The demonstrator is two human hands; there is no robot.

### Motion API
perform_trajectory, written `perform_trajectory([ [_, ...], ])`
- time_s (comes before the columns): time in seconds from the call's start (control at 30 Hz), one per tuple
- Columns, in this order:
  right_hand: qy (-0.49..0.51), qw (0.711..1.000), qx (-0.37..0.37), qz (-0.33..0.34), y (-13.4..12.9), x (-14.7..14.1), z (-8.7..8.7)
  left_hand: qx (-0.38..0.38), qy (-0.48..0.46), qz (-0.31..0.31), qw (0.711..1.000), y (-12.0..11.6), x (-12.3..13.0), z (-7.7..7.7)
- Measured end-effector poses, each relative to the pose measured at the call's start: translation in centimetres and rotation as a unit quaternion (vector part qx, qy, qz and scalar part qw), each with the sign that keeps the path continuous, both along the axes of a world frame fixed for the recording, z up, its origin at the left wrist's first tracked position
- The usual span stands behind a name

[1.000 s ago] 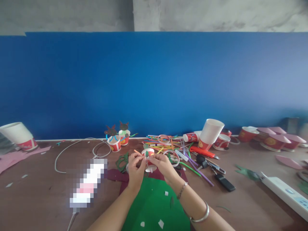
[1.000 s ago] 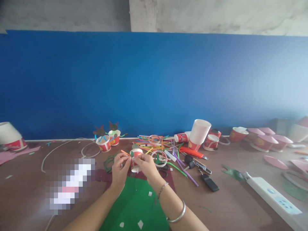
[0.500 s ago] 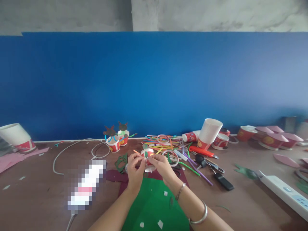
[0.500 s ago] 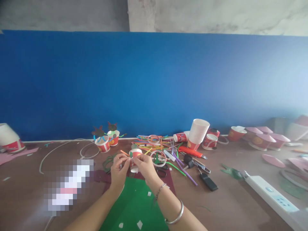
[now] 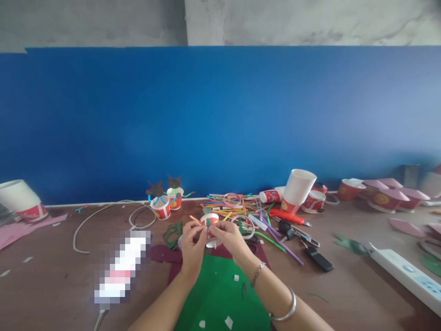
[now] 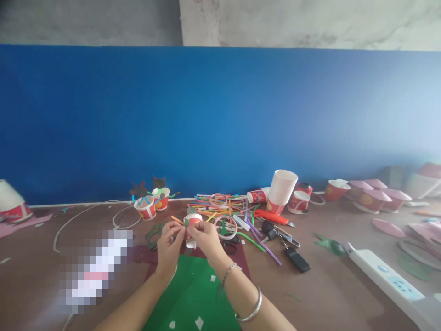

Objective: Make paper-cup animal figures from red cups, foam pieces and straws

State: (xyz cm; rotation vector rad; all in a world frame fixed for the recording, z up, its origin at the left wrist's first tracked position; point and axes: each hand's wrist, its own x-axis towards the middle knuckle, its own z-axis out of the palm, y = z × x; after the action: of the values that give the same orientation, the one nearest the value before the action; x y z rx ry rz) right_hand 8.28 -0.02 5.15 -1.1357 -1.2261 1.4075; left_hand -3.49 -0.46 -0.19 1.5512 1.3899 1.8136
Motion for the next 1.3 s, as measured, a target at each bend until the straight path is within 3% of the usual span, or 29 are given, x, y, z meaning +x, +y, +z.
perform_trajectory([
  [0.4,0.035,0.999,0.026,0.014,0.8,0.5,-1.0,-0.01,-0.083,-0.116,0.99,-0.3,0.0,1.2],
  [0.57,-0.079,0.991,0.085,0.062,1.1,1.1,-1.2,-0.015,-0.058,-0.098,0.993,-0.3,0.1,1.2],
  [0.77,-0.211,0.962,0.158,0.072,1.4,1.8,-0.7,-0.028,-0.036,-0.103,0.994,-0.3,0.1,1.2],
  [0.97,-0.24,0.951,0.195,-0.013,1.0,1.7,0.3,0.008,0.032,0.005,0.999,-0.1,-0.3,0.7],
  [1.07,-0.249,0.946,0.206,-0.014,0.5,1.4,0.5,0.024,0.042,0.047,0.998,-0.1,-0.3,0.6],
  [1.3,-0.26,0.949,0.176,-0.002,0.0,0.6,-0.1,0.022,0.045,0.014,0.999,-0.4,0.0,0.8],
])
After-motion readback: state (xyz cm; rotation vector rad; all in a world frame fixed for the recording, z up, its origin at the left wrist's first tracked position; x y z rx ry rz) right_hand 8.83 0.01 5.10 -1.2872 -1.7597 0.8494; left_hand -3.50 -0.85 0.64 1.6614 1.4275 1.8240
